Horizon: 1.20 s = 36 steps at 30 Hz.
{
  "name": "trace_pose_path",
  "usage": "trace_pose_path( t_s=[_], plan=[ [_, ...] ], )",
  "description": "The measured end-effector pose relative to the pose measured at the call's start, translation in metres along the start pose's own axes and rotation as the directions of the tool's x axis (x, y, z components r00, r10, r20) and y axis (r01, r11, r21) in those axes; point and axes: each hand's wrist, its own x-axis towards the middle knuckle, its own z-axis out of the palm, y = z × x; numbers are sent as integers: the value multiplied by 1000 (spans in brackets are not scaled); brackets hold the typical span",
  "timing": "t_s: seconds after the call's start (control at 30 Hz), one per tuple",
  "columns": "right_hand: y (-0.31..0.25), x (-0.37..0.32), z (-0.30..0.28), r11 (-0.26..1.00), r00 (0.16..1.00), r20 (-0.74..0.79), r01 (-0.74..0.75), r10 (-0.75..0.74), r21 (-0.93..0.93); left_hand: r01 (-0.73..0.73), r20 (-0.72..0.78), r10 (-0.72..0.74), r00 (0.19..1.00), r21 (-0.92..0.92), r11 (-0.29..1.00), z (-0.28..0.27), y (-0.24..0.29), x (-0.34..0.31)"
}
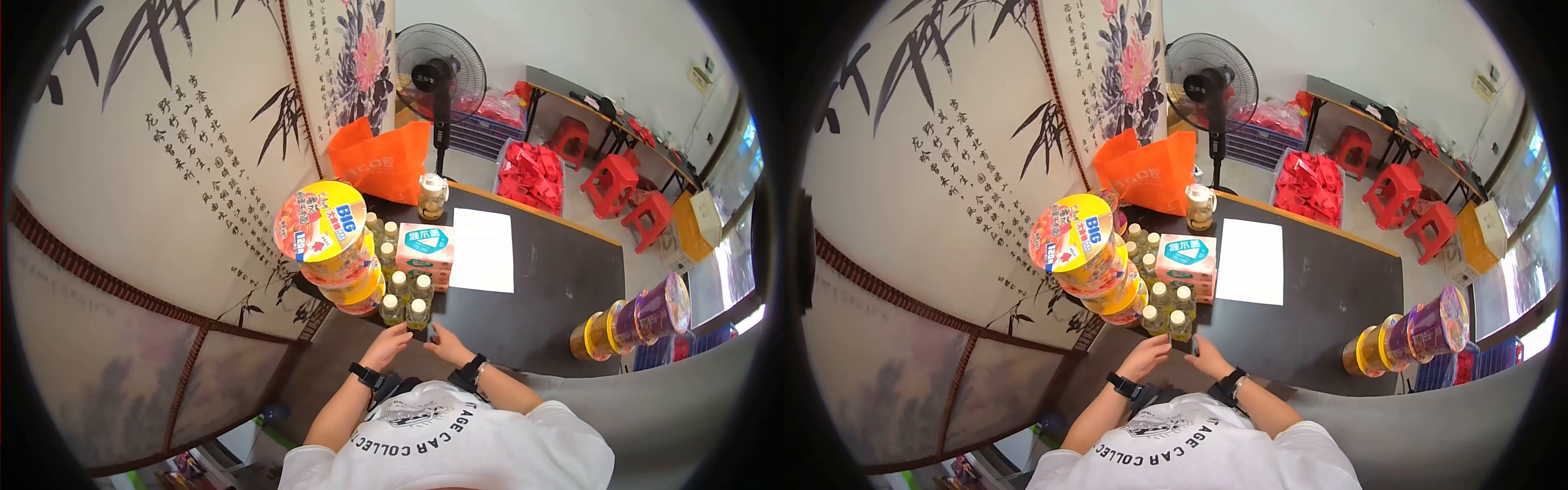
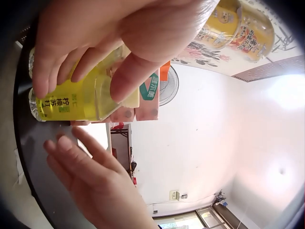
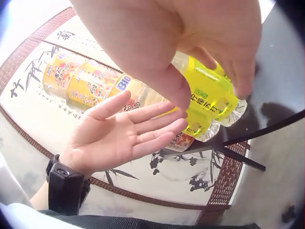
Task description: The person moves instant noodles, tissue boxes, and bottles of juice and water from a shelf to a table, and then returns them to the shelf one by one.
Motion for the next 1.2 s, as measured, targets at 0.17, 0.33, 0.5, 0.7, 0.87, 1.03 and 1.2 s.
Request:
trace_pose_path(
  t_s=[0.17,0.33,0.5,0.7,0.87,1.03,1.2],
  plan=[
    [22,-8,-1,998,979,205,31,-19,-54,-111,-93,109,990,-12,994,-17,0,-45],
    [17,-2,15,994,899,426,101,-104,32,-287,-405,284,869,55,956,-35,-12,-105],
    [-27,6,53,962,731,638,264,-244,66,-413,-648,391,653,127,902,-40,-42,-179],
    [-98,-16,127,906,462,850,421,-252,39,-535,-826,399,398,144,832,-38,-96,-266],
    [-140,-48,188,855,246,950,517,-195,42,-600,-927,327,182,159,784,-35,-132,-324],
    [-175,-77,261,711,51,972,691,-230,132,-623,-946,321,35,231,748,-58,-170,-368],
    [-220,-122,338,689,-68,959,681,-276,247,-585,-956,280,-82,274,764,-80,-190,-438]
  ],
)
